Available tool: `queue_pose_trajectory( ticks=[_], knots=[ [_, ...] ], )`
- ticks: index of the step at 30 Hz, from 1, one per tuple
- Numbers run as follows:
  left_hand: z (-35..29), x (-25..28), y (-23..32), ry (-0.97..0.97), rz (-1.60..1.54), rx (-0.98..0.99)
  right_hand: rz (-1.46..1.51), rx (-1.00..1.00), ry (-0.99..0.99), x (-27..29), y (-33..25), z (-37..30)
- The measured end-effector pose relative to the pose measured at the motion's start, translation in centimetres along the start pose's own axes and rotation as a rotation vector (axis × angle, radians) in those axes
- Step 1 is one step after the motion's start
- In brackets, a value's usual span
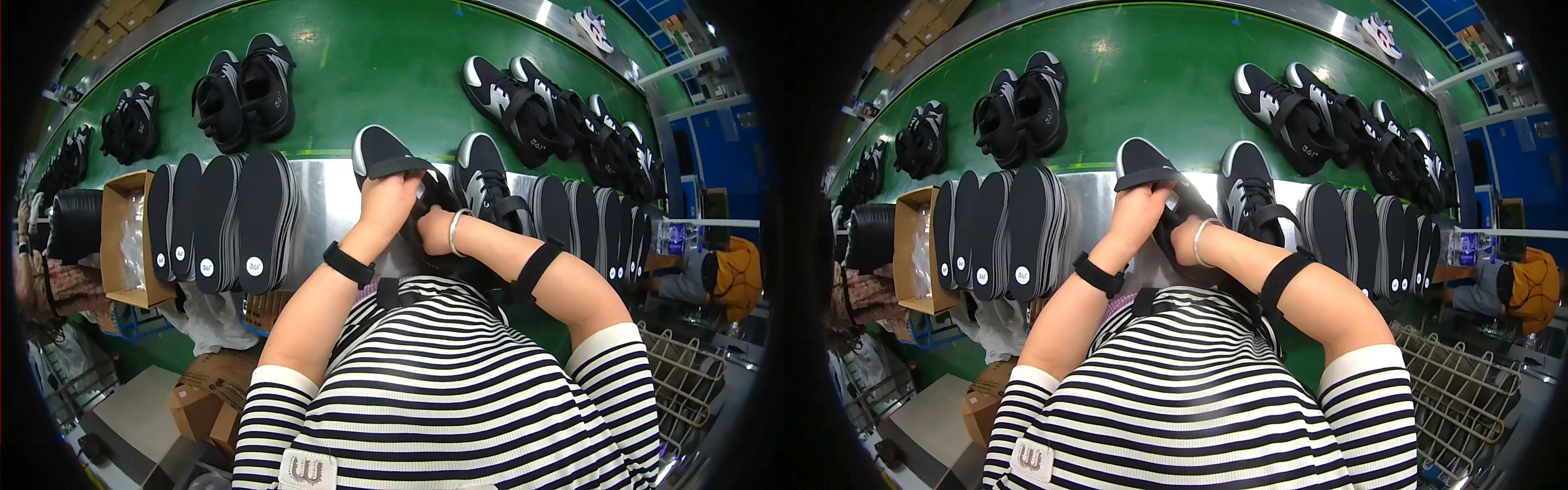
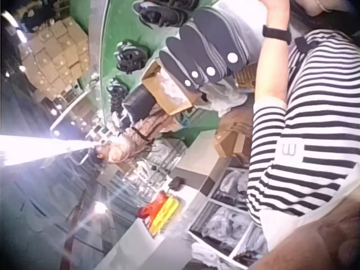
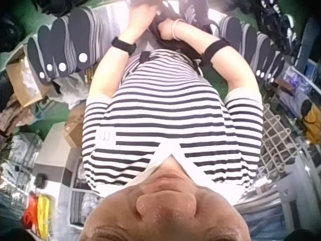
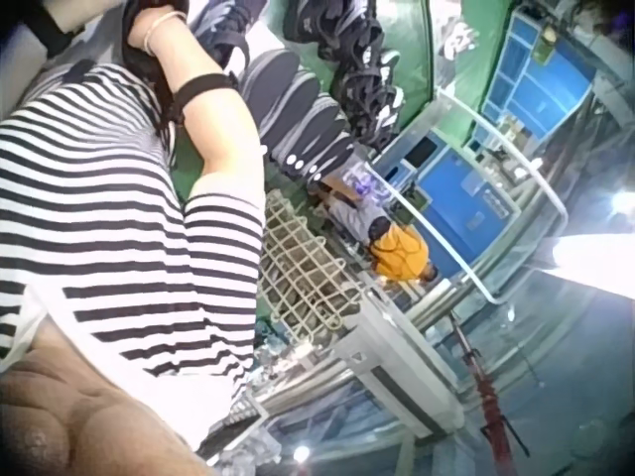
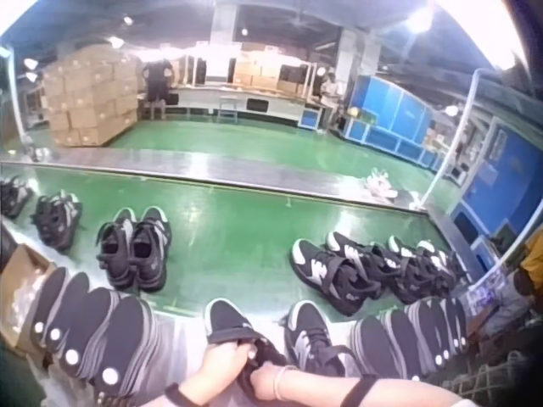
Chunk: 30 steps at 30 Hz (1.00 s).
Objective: Checking shoe assembly and organizing completed sneakers and insoles on a factory production line.
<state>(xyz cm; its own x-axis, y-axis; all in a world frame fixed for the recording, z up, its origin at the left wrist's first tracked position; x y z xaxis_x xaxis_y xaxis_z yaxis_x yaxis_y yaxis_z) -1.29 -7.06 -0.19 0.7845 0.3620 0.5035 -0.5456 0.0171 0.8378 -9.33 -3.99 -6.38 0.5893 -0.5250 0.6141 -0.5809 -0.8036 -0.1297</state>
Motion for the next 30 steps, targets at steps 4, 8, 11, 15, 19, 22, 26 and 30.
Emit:
queue_pose_trajectory(
  ticks=[4, 8, 11, 15, 19, 22, 26, 30],
  knots=[
    [0.1, -0.4, -0.1, -0.002, 0.031, 0.013, -0.019, -0.16, 0.01, 0.2, 0.2, -0.7],
    [-0.2, -0.5, 0.0, 0.003, 0.011, 0.003, -0.131, -0.147, -0.028, 0.0, 0.1, -1.2],
    [0.0, -0.6, 0.1, 0.02, 0.018, -0.027, -0.158, -0.046, -0.02, -0.4, 0.2, -1.8],
    [0.0, -0.5, -0.2, 0.0, 0.058, -0.019, 0.139, -0.083, -0.073, 1.0, -0.1, -5.8],
    [-0.1, -1.4, -0.5, -0.215, 0.004, 0.185, 0.12, -0.017, -0.224, -1.7, -0.4, -5.8],
    [-0.2, -1.3, -0.7, -0.131, -0.016, 0.114, 0.194, -0.041, -0.246, -2.1, 0.3, -5.0],
    [-0.3, -1.2, -0.7, -0.105, -0.221, 0.108, 1.28, -0.004, 0.306, -1.1, 4.4, -3.0],
    [-0.9, -2.2, -1.2, -0.214, -0.393, 0.222, 1.792, -0.137, 0.49, -1.4, 5.0, -2.4]
  ],
)
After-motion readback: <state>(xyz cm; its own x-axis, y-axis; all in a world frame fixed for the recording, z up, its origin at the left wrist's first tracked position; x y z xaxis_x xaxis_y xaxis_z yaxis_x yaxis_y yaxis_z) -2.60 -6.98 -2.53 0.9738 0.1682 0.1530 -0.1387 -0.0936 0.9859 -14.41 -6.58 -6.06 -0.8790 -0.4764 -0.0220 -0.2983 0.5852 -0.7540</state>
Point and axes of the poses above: each hand's wrist, its own z-axis towards the middle knuckle, its own x-axis out of the back of the hand, y = z × x, the point moved 8 cm from there along z, towards the middle knuckle, and after that the axes turned 2 degrees about y, right-handed, at the moved point
